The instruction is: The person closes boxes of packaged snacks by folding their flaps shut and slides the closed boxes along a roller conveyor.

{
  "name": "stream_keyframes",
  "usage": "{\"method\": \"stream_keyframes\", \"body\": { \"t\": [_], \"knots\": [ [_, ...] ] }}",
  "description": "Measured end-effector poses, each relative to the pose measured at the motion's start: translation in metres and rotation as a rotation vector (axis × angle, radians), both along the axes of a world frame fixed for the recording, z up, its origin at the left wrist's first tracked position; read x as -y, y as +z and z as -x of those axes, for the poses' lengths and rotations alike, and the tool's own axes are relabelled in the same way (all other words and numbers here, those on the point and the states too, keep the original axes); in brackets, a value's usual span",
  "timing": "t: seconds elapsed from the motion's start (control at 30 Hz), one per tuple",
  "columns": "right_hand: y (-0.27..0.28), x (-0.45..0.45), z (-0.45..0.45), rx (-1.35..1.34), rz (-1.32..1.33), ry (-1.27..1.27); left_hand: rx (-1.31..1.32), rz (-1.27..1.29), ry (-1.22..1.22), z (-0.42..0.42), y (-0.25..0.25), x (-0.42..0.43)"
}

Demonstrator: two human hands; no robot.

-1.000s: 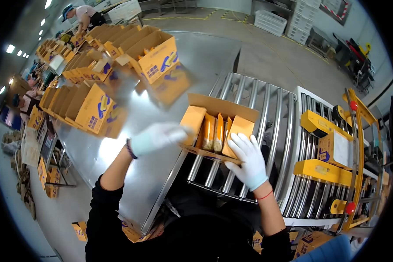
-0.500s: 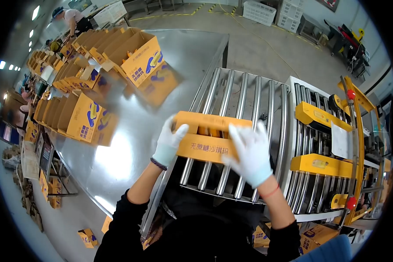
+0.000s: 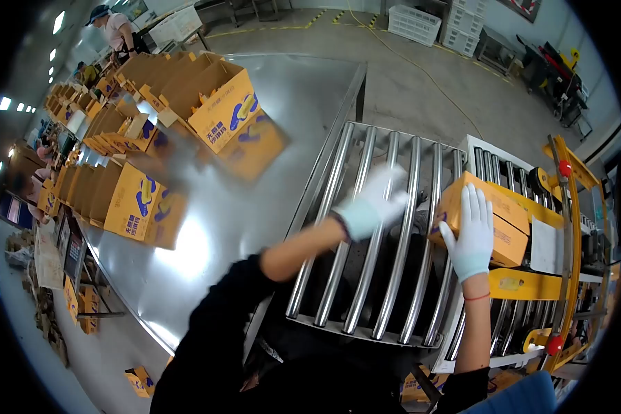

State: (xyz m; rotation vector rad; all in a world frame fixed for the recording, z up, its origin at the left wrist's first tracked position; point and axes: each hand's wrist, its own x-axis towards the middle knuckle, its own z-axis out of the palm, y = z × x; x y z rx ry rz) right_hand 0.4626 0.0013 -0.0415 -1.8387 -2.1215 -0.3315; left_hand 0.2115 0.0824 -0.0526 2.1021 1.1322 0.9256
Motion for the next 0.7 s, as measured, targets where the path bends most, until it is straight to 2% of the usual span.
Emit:
{"method": "stream_keyframes", "body": {
  "t": [0.03, 0.07, 0.13, 0.2, 0.23, 0.3, 0.37, 0.4, 0.43, 0.47, 0.5, 0.53, 0.63, 0.7],
  "knots": [
    [0.001, 0.003, -0.004, -0.011, -0.003, 0.0, 0.029, 0.039, 0.014, 0.035, 0.022, -0.028],
    [0.002, 0.007, -0.006, -0.006, -0.007, -0.013, -0.061, 0.083, 0.203, 0.073, 0.043, -0.051],
    [0.001, 0.013, -0.008, -0.062, -0.071, -0.024, -0.231, -0.175, 0.527, 0.176, 0.035, -0.111],
    [0.0, 0.015, -0.014, -0.031, -0.072, -0.016, -0.63, -0.585, 0.924, 0.277, 0.034, -0.155],
    [0.002, 0.017, -0.019, 0.01, -0.07, -0.006, -0.871, -0.397, 1.059, 0.304, 0.043, -0.151],
    [-0.007, 0.016, -0.026, -0.009, -0.132, 0.031, -0.965, -0.165, 1.016, 0.364, 0.022, -0.151],
    [-0.008, 0.02, -0.023, -0.162, -0.061, 0.136, -0.941, -0.184, 0.82, 0.367, 0.016, -0.14],
    [-0.013, 0.024, -0.01, -0.378, -0.075, 0.251, -0.889, -0.266, 0.755, 0.352, 0.012, -0.125],
    [-0.016, 0.028, 0.011, -0.578, 0.03, 0.243, -0.834, -0.314, 0.713, 0.332, 0.01, -0.103],
    [-0.016, 0.032, 0.032, -0.606, 0.049, 0.29, -0.783, -0.375, 0.624, 0.314, 0.012, -0.074],
    [-0.016, 0.031, 0.051, -0.468, 0.085, 0.284, -0.737, -0.344, 0.567, 0.296, 0.021, -0.04],
    [-0.008, 0.035, 0.072, -0.423, 0.104, 0.287, -0.73, -0.203, 0.507, 0.282, 0.036, -0.003],
    [-0.001, 0.042, 0.123, -0.517, 0.004, 0.347, -0.483, -0.17, 0.213, 0.269, 0.053, 0.083],
    [0.036, 0.053, 0.147, -0.141, 0.267, 0.412, -0.421, -0.169, -0.063, 0.257, 0.077, 0.11]
  ]
}}
